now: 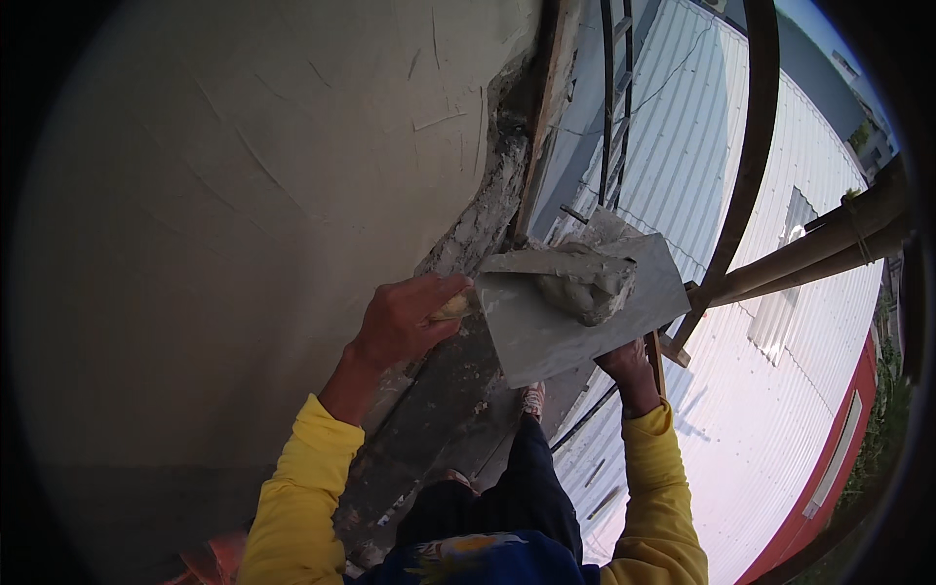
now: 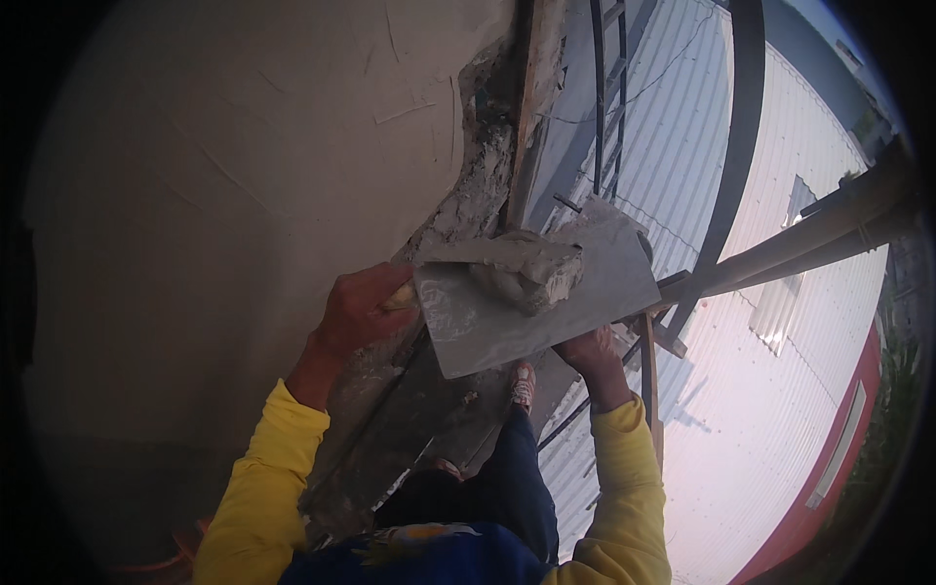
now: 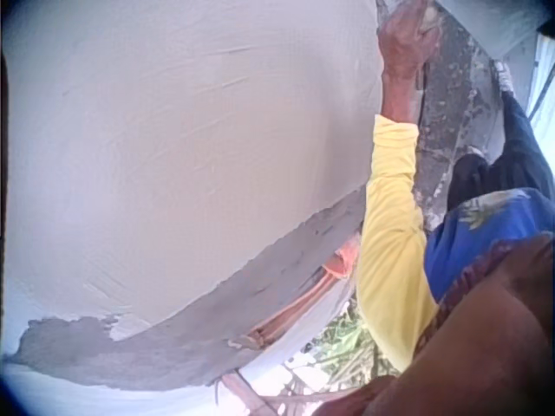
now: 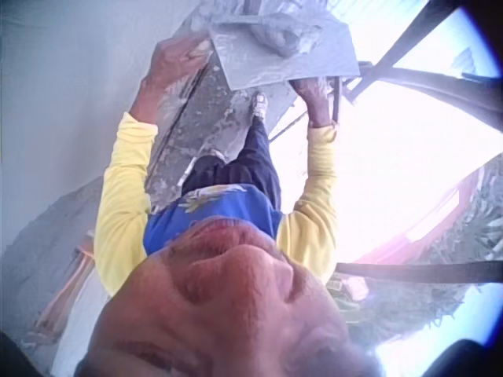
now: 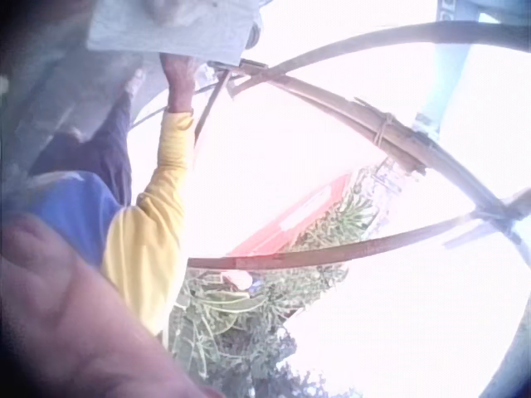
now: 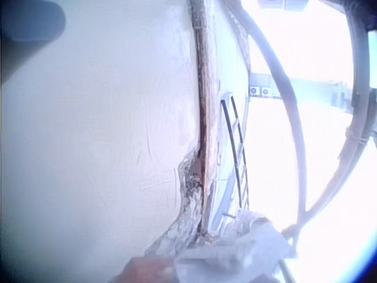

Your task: The person scoops cement from a bucket with a hand trowel and applies it to a concrete wall, smoothing it with a trowel. The person repeatedly scoops and spreads the cement across the wall surface.

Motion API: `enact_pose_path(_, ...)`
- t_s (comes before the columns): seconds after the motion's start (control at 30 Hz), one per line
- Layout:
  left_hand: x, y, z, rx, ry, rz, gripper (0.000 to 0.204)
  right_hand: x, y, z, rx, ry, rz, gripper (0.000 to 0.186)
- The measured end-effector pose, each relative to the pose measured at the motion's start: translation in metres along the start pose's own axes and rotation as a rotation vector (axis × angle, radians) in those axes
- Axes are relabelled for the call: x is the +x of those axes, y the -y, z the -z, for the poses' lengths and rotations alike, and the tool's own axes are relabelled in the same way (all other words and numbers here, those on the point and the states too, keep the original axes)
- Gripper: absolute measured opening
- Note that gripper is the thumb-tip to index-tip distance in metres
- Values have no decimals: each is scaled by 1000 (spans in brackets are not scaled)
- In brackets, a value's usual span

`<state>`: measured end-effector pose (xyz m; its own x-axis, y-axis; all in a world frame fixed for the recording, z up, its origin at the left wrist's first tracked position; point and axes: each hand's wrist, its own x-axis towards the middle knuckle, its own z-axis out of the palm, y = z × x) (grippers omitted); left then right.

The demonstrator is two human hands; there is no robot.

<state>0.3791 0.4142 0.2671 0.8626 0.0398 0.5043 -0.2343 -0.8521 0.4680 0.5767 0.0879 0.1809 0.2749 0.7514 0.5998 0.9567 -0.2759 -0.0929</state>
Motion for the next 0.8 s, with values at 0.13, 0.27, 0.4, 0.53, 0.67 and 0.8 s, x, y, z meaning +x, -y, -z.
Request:
enact_pose_path(0.13, -67, -46, 110, 137, -177, 89, 59, 52, 41, 18, 56, -33, 211, 39)
enact_pose_path(0.27, -160, -100, 190, 383, -146, 320, 53, 106, 79, 32, 92, -61, 356, 40)
enact_pose_path(0.4, -255, -167, 215, 410, -160, 703, 47, 159, 98, 31, 151, -46, 499, 41)
enact_pose_path(0.53, -349, -228, 184, 476, -568, 858, 50, 181, 137, -3, 251, 11, 667, 42)
enact_pose_path(0.67, -405, -308, 118, 614, -963, 1258, 47, 155, 187, -55, 395, 106, 834, 43)
enact_pose_path(0.8, -430, -354, 89, 639, -1458, 1405, 47, 106, 251, -104, 522, 172, 985, 44)
